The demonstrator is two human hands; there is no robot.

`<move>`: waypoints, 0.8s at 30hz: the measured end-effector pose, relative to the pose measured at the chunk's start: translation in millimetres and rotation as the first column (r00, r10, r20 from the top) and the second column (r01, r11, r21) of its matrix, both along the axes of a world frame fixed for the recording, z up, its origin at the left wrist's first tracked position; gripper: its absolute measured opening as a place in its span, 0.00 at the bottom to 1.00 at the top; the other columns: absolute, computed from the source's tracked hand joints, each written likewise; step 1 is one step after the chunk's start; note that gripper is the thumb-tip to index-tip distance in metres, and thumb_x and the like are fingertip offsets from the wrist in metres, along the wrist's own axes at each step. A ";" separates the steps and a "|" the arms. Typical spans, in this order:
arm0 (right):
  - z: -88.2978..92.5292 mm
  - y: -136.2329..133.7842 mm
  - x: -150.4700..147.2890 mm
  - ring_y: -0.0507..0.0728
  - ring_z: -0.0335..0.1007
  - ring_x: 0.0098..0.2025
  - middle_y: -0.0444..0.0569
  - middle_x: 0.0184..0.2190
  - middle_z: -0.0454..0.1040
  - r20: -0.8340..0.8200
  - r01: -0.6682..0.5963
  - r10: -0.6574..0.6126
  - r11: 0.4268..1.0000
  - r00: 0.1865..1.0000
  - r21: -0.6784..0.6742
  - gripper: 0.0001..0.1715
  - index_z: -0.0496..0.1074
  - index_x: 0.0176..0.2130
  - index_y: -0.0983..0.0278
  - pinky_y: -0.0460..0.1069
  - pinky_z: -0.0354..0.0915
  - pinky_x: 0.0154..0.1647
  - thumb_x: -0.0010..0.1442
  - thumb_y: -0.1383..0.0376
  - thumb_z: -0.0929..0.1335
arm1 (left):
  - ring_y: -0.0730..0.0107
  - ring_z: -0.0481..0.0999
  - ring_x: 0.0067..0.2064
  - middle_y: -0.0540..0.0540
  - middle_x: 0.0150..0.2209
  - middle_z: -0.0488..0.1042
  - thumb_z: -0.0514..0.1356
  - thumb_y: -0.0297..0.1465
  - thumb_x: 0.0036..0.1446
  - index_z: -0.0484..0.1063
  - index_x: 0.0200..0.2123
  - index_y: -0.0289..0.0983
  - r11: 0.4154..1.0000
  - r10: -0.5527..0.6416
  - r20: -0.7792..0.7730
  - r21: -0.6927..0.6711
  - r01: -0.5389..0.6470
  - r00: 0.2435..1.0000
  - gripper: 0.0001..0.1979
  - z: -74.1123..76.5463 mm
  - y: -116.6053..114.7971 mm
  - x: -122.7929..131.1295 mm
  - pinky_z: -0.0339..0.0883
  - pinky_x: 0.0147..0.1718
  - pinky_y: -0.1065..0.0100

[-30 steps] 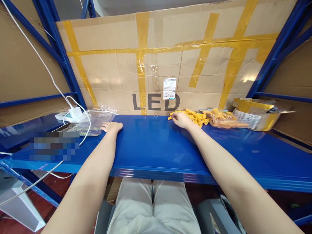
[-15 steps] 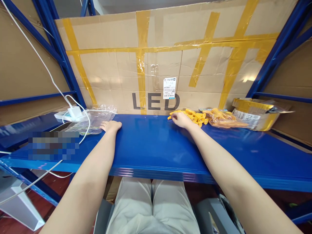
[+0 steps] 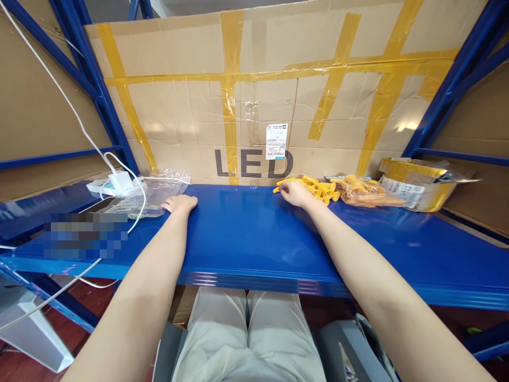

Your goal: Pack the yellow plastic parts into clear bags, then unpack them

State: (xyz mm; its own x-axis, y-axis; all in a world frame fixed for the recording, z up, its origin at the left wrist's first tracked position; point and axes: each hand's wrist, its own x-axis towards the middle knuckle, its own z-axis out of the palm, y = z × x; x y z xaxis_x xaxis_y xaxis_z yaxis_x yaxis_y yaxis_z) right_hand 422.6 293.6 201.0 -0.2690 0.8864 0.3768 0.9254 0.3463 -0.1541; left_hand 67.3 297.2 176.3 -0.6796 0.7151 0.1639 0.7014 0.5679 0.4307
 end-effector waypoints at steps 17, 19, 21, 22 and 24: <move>-1.5 2.4 0.7 0.57 0.73 0.44 0.51 0.42 0.78 0.002 -0.009 0.009 1.000 1.000 0.002 0.15 0.75 0.42 0.65 0.46 0.64 0.43 0.59 0.69 0.62 | 0.37 0.56 0.62 0.24 0.58 0.63 0.55 0.40 0.47 0.69 0.52 0.26 1.000 -0.028 -0.033 -0.012 0.028 0.999 0.31 2.3 -1.7 0.8 0.50 0.56 0.44; -1.0 1.2 0.4 0.57 0.73 0.44 0.52 0.42 0.78 0.000 -0.007 0.007 1.000 1.000 -0.002 0.16 0.75 0.42 0.65 0.47 0.64 0.43 0.59 0.70 0.61 | 0.36 0.55 0.62 0.26 0.57 0.65 0.55 0.40 0.47 0.70 0.52 0.28 0.999 -0.040 -0.022 -0.020 0.039 0.999 0.30 1.3 -0.6 -1.1 0.49 0.57 0.42; -0.8 0.4 0.3 0.57 0.73 0.44 0.52 0.42 0.78 -0.004 -0.006 0.006 1.000 1.000 -0.007 0.16 0.75 0.42 0.65 0.47 0.64 0.42 0.59 0.70 0.61 | 0.33 0.54 0.62 0.27 0.57 0.65 0.56 0.40 0.46 0.71 0.51 0.31 0.998 -0.058 -0.008 -0.004 0.058 0.998 0.30 -0.6 0.0 -3.1 0.46 0.56 0.38; -0.8 0.2 0.4 0.57 0.73 0.44 0.51 0.42 0.78 -0.005 -0.006 0.006 1.000 1.000 -0.009 0.15 0.75 0.42 0.65 0.47 0.64 0.42 0.59 0.70 0.62 | 0.31 0.53 0.62 0.27 0.57 0.65 0.56 0.40 0.46 0.71 0.52 0.32 0.997 -0.082 -0.005 0.016 0.082 0.997 0.30 -1.5 -0.1 -3.8 0.45 0.56 0.35; -1.0 0.3 0.5 0.57 0.73 0.44 0.50 0.42 0.78 -0.011 -0.013 0.013 1.000 1.000 -0.010 0.15 0.75 0.41 0.64 0.47 0.64 0.43 0.59 0.70 0.62 | 0.25 0.51 0.62 0.24 0.58 0.62 0.56 0.39 0.46 0.70 0.52 0.29 0.978 -0.187 -0.028 0.089 0.188 0.982 0.31 -2.3 -1.7 -3.9 0.41 0.55 0.30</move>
